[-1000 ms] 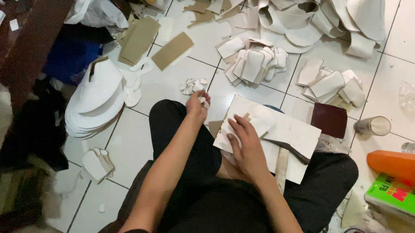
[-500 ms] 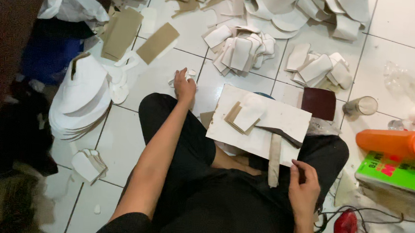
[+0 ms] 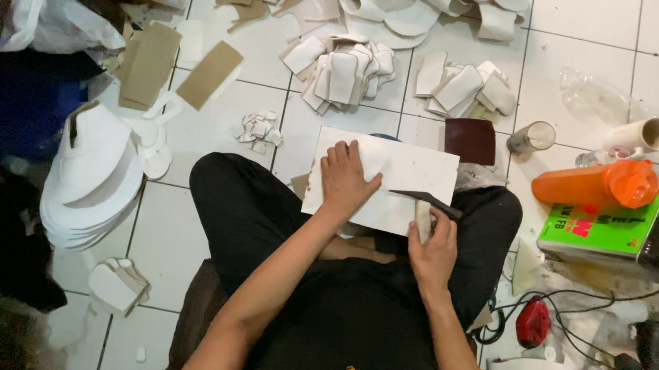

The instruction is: The person sits on the floor and assembles white shoe components by hand. They pick up white foam pieces and brown cardboard inserts, fitting them together. Later, they use a brush to apply yellow glue from a container to the edges of the white parts before joining them.

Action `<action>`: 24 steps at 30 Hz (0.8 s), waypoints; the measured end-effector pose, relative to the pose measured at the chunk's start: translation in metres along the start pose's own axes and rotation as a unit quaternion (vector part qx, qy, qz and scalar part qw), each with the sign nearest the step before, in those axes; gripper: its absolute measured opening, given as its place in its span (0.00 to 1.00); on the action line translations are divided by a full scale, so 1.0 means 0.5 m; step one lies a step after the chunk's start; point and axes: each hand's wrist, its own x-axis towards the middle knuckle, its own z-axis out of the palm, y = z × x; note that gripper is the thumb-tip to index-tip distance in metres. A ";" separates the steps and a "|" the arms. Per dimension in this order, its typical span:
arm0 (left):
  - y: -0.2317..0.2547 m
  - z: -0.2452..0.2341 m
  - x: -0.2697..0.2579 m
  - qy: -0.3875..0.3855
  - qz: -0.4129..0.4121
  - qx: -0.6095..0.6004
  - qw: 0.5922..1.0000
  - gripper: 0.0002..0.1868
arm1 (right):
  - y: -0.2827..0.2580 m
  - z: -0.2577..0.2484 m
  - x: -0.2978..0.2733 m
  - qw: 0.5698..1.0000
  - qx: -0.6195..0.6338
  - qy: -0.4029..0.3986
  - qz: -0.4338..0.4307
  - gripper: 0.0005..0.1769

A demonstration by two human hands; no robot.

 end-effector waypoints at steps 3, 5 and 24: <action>-0.015 0.009 -0.002 0.004 -0.012 -0.034 0.999 0.34 | 0.041 -0.026 -0.013 0.998 -0.041 0.033 0.019 0.22; -0.025 -0.009 -0.008 0.014 0.004 -0.057 0.998 0.33 | 0.053 -0.038 -0.014 0.998 -0.057 0.025 0.020 0.22; 0.008 0.007 -0.034 0.004 -0.057 -0.067 0.996 0.44 | 0.145 -0.077 -0.003 0.971 -0.108 0.086 0.193 0.23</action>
